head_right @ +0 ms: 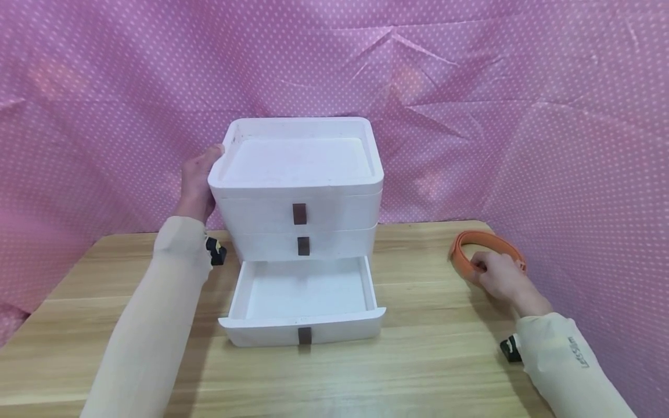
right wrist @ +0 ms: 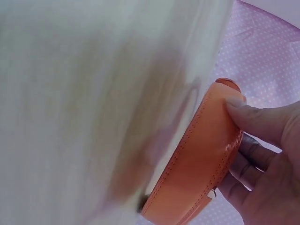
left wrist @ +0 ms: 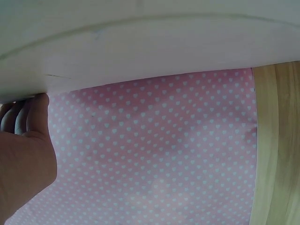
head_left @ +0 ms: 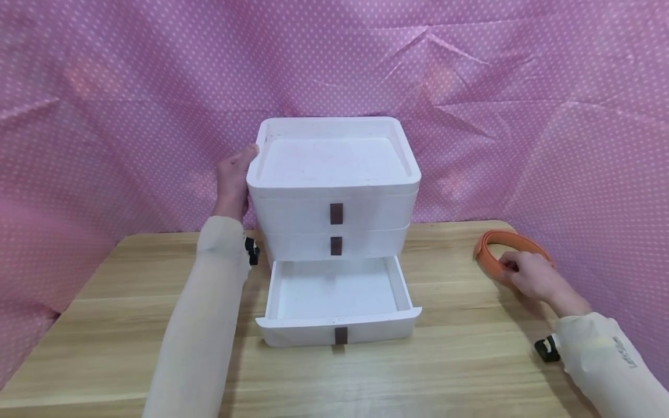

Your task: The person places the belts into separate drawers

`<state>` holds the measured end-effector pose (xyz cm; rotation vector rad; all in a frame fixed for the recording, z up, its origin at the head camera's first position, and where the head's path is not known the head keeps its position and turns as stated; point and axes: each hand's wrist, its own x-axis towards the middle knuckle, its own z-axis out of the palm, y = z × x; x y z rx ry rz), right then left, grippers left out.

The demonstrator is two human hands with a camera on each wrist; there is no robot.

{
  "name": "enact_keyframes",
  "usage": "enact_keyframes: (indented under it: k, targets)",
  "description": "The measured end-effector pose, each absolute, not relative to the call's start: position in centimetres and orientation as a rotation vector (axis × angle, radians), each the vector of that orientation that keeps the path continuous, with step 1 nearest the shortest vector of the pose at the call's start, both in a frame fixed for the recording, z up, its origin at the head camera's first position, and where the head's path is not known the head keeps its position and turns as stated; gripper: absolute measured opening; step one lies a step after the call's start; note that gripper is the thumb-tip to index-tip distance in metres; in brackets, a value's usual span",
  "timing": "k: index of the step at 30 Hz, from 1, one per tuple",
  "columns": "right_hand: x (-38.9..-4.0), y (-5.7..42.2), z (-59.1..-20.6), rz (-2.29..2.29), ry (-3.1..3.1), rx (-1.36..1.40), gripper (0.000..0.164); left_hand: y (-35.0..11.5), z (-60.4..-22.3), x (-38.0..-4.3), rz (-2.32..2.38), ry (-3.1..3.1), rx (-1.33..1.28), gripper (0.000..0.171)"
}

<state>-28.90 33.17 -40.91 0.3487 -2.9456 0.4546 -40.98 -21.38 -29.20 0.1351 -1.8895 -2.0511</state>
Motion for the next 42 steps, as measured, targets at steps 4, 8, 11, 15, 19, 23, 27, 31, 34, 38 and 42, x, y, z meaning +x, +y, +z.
enact_keyframes:
  k: [4, 8, 11, 15, 19, 23, 27, 31, 34, 38, 42]
  targets:
    - [-28.7, 33.0, -40.4, 0.422, -2.881, 0.340, 0.009, -21.4, -29.2, -41.0, -2.061, -1.878, 0.137, 0.041]
    - [-28.2, 32.8, -39.7, 0.400, -2.877, 0.306, 0.011, -21.4, -29.2, -40.9, -2.061, -1.878, 0.141, 0.040]
    - [-27.7, 32.3, -39.1, 0.407, -2.898, 0.292, 0.014, -21.3, -29.1, -40.8, -2.052, -1.888, 0.142, 0.041]
    - [-27.0, 31.2, -38.3, 0.389, -2.897, 0.335, 0.015, -21.3, -29.2, -40.6, -2.046, -1.893, 0.148, 0.042]
    - [-26.3, 29.7, -37.7, 0.342, -2.863, 0.393, 0.013, -21.2, -29.3, -40.6, -2.054, -1.877, 0.141, 0.041]
    - [-25.3, 28.3, -37.1, 0.301, -2.799, 0.444, 0.014, -21.2, -29.4, -40.6, -2.060, -1.861, 0.128, 0.041]
    - [-24.1, 26.9, -36.2, 0.264, -2.698, 0.547, 0.017, -21.3, -29.2, -40.4, -2.063, -1.861, 0.119, 0.040]
    - [-22.9, 25.2, -35.3, 0.243, -2.596, 0.671, 0.023, -21.3, -29.2, -40.3, -2.060, -1.875, 0.126, 0.041]
    - [-22.2, 23.9, -34.8, 0.221, -2.517, 0.749, 0.027, -21.3, -29.2, -40.3, -2.049, -1.886, 0.133, 0.042]
    - [-21.1, 22.7, -34.2, 0.208, -2.499, 0.777, 0.029, -21.2, -29.3, -40.3, -2.054, -1.878, 0.135, 0.040]
    - [-20.1, 21.9, -33.4, 0.212, -2.520, 0.779, 0.030, -21.2, -29.2, -40.3, -2.050, -1.865, 0.126, 0.038]
